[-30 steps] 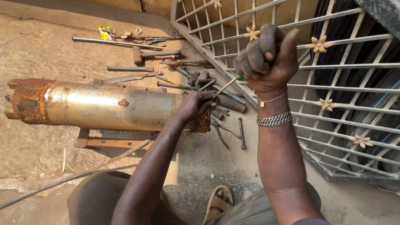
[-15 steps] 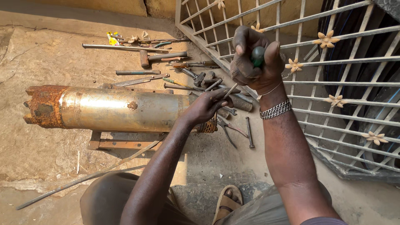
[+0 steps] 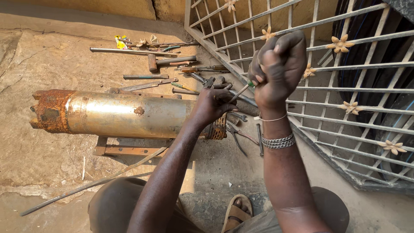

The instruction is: The person disassembles the end of a large cylindrical submersible pump resting on a metal stand on the ground. They use a screwdriver to pry and unscrew fasteners on the rusted end plate, pick at components by hand, use a wrench on bolts, and tap parts with a hammer while working through the pump's end assembly.

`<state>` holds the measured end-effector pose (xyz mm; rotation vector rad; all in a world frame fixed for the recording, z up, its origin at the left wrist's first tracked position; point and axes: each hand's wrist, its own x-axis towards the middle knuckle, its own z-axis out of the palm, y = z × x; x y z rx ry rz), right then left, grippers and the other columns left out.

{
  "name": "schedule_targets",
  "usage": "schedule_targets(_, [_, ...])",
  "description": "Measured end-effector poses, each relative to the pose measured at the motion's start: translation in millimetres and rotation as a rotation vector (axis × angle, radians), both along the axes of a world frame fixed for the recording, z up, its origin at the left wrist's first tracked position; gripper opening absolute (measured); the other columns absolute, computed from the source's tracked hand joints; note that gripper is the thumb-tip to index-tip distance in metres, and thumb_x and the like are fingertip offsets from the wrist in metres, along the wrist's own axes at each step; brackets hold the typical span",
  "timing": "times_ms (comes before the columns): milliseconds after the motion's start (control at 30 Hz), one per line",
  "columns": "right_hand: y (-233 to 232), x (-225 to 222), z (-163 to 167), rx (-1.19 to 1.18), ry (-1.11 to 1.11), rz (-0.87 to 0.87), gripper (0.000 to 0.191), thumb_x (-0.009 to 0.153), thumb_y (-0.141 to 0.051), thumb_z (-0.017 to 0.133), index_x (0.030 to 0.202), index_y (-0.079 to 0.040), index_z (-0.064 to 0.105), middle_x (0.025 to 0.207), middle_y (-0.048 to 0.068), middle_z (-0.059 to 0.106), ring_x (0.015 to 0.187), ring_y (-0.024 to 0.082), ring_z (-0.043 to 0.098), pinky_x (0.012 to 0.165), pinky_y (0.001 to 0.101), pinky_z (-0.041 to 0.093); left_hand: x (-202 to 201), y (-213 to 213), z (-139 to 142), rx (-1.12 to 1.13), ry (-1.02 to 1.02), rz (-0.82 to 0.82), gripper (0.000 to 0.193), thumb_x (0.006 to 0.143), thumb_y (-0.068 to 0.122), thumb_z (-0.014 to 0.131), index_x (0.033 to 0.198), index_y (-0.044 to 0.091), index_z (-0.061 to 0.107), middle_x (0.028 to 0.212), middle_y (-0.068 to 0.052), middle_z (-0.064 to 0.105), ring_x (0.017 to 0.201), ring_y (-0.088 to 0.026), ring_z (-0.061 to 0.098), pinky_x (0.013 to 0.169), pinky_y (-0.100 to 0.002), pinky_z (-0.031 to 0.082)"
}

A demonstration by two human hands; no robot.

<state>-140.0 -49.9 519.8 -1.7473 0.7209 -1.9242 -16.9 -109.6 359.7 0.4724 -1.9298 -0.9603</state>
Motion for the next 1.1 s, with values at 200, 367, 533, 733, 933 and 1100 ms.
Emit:
schedule_targets(200, [-15.3, -64.2, -7.2, 0.296, -0.170, 0.584, 0.054, 0.110, -0.054, 0.061, 0.076, -0.015, 0.046, 0.051, -0.006, 0.038, 0.039, 0.006, 0.028, 0.044, 0.0252, 0.036, 2.7, 3.2, -2.7, 0.006, -0.179, -0.158, 0.016, 0.092, 0.011, 0.074, 0.108, 0.007, 0.077, 0.101, -0.008, 0.080, 0.092, -0.026, 0.077, 0.081, -0.039, 0.059])
schedule_targets(367, [-0.2, -36.1, -35.6, 0.263, -0.101, 0.285, 0.047, 0.105, -0.052, 0.066, 0.105, -0.007, 0.054, 0.081, 0.005, 0.057, 0.075, 0.015, 0.057, 0.075, 0.0310, 0.053, -5.7, -0.5, -11.2, 0.181, -0.096, -0.044, 0.014, 0.084, 0.008, 0.083, 0.091, 0.002, 0.073, 0.082, -0.007, 0.076, 0.074, -0.015, 0.073, 0.069, -0.032, 0.060])
schedule_targets(533, [14.9, -17.7, -70.3, 0.285, 0.005, 0.060, 0.033, 0.109, -0.035, 0.068, 0.117, -0.008, 0.051, 0.094, 0.003, 0.060, 0.093, 0.013, 0.061, 0.093, 0.0319, 0.055, -3.3, 3.5, -10.0, 0.219, -0.134, 0.034, 0.026, 0.077, 0.006, 0.090, 0.088, -0.001, 0.067, 0.074, -0.009, 0.072, 0.070, -0.011, 0.068, 0.065, -0.031, 0.057])
schedule_targets(733, [29.0, -29.8, -99.1, 0.488, 0.191, 0.178, 0.031, 0.110, -0.038, 0.052, 0.106, -0.008, 0.057, 0.097, 0.004, 0.070, 0.083, 0.009, 0.062, 0.084, 0.0277, 0.057, 6.6, 5.5, -23.8, -0.003, -0.269, 0.102, 0.042, 0.066, 0.010, 0.090, 0.105, 0.004, 0.074, 0.096, -0.012, 0.077, 0.086, -0.025, 0.073, 0.075, -0.039, 0.060])
schedule_targets(933, [58.3, -96.2, -116.9, 0.390, -0.086, 0.108, 0.025, 0.114, -0.033, 0.054, 0.111, -0.008, 0.057, 0.080, -0.001, 0.055, 0.079, 0.007, 0.058, 0.083, 0.0310, 0.057, 9.0, 10.1, -55.2, -0.062, -0.624, 0.203, 0.013, 0.089, 0.008, 0.074, 0.098, 0.013, 0.082, 0.101, -0.012, 0.076, 0.086, -0.027, 0.074, 0.079, -0.039, 0.060])
schedule_targets(1100, [45.1, -152.2, -206.2, 0.949, 0.038, -0.355, 0.028, 0.117, -0.028, 0.053, 0.105, -0.004, 0.059, 0.078, 0.004, 0.047, 0.067, 0.017, 0.045, 0.060, 0.0374, 0.037, 3.8, 15.8, -58.5, -0.081, -0.561, 0.247, 0.014, 0.093, 0.007, 0.068, 0.101, 0.010, 0.079, 0.103, -0.017, 0.073, 0.083, -0.030, 0.072, 0.073, -0.040, 0.060])
